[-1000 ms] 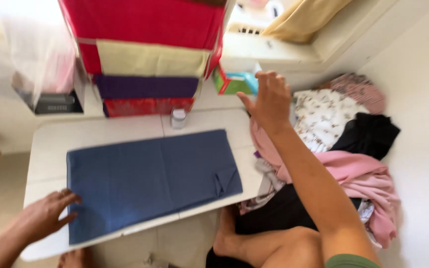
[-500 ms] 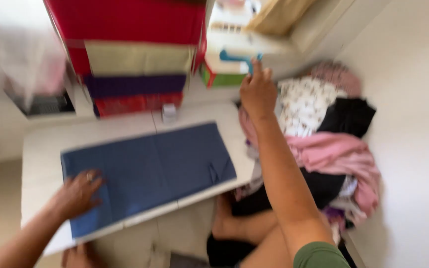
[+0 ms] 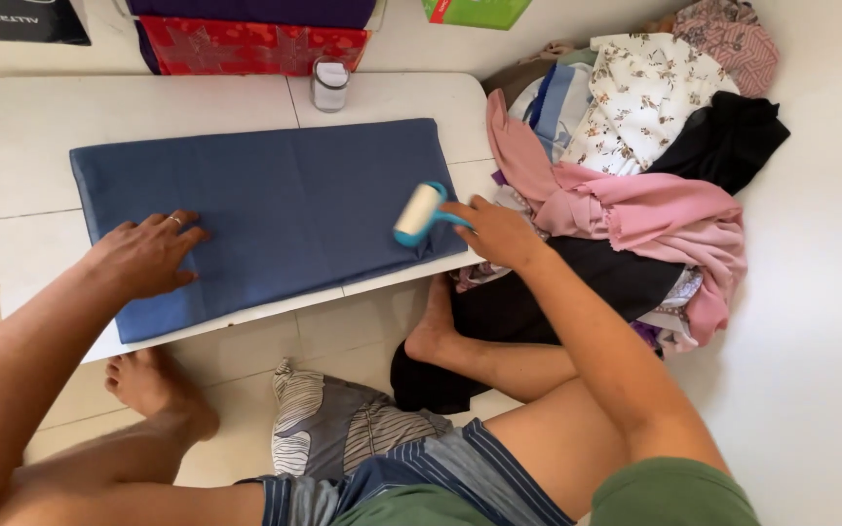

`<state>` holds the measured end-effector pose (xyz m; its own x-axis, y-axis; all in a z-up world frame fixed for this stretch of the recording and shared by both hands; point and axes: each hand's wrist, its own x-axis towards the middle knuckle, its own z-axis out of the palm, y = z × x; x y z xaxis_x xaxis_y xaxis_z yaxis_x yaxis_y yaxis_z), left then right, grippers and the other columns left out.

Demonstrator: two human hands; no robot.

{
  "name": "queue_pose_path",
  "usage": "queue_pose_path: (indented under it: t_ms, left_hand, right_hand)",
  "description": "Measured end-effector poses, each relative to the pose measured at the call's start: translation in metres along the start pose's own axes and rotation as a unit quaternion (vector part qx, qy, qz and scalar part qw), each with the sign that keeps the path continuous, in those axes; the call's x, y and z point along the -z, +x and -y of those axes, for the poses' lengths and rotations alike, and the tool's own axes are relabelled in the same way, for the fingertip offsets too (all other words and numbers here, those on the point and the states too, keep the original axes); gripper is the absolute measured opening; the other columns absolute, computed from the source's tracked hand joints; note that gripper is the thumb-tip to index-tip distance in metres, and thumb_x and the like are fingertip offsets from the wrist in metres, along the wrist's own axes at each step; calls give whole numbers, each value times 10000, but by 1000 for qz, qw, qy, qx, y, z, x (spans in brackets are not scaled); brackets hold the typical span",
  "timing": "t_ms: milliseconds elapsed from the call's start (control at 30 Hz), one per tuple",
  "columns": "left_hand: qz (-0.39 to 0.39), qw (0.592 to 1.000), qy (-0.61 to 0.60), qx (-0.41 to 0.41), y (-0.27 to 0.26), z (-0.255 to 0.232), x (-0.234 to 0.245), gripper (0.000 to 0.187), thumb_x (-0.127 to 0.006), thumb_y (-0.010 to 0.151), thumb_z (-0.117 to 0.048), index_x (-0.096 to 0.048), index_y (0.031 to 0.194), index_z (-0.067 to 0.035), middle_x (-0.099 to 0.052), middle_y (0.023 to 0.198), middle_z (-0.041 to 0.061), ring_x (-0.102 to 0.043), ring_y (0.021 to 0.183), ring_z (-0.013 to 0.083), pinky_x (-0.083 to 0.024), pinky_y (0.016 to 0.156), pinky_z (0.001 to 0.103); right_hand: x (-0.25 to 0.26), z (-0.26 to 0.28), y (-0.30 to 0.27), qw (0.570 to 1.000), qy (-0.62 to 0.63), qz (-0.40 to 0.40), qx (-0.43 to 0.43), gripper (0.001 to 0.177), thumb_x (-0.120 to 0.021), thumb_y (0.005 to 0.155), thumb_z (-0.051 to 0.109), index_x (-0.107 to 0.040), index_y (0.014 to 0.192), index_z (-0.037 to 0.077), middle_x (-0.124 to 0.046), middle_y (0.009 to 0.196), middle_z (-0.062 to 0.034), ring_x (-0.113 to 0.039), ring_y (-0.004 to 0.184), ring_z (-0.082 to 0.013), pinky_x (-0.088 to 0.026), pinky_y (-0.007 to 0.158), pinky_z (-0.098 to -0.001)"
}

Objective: Cleaning a scarf with a lint roller and folding it neatly on a table.

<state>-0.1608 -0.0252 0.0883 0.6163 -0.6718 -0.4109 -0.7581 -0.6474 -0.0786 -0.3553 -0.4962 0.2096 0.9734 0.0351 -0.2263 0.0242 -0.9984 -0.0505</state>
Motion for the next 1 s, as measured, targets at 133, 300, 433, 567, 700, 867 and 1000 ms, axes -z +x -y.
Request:
queue_pose_path:
  t_ms: [133,300,433,567,700,867,1000]
  left_hand:
    - [-8,1000,-7,7,-3,1,-8,682,-663,853,-583,-485,1458,-323,-417,1615,-43,-555,1372,191,-538,1073,443]
    - [-117,990,-1,-78,1,-32,38,787,-518,893,-626,-351,1542,-214,-380,1623,98,-585,1291,277,-473,1099,491]
    - [-50,990,22,-127,16,-122,99,674,-508,939,-674,-517,1450,-235,-564,1492,1,-494,1427,156,-275,1245,477]
    - [-124,980,-24,-156,99,-230,59,842,-494,912,-728,-440,1539,-168,-471,1586,65,-417,1484,222,-221,1227,564]
    - [-182,968,-159,-72,154,-325,48,936,-430,913,-786,-362,1601,-154,-289,1680,148,-247,1554,329,-121,1240,624]
    - [-193,961,-184,-76,143,-386,59,930,-367,926,-799,-342,1609,-168,-248,1697,132,-173,1575,315,-28,1262,621]
    - [-239,924,-150,-260,125,-365,46,862,-460,909,-737,-375,1584,-207,-311,1679,103,-250,1562,254,-57,1271,616]
  right_hand:
    - [36,-38,-40,988,-74,129,-43,365,-651,826,208,-736,1171,290,-744,1059,-56,-693,924,-345,-544,819,-451]
    - [103,-46,-48,987,3,104,-118,499,-662,896,202,-621,1387,277,-730,1199,-53,-689,780,-258,-570,776,-397]
    - [115,-72,-35,992,108,-35,-50,439,-604,968,175,-631,1406,182,-699,1259,-205,-648,1160,-447,-499,990,-537]
    - [78,-90,-3,983,145,-114,-26,427,-661,970,180,-638,1394,220,-689,1273,-160,-635,1201,-404,-498,1008,-511]
    - [53,-73,22,978,144,-145,-38,416,-628,992,188,-598,1401,257,-674,1196,-170,-641,1163,-397,-510,979,-529]
    - [21,-34,31,981,141,-120,-64,406,-546,1034,245,-491,1436,254,-613,1128,-192,-657,1017,-457,-539,888,-572]
    - [2,-20,25,996,28,-75,-33,394,-487,1032,260,-443,1423,289,-546,954,-125,-681,693,-452,-570,637,-566]
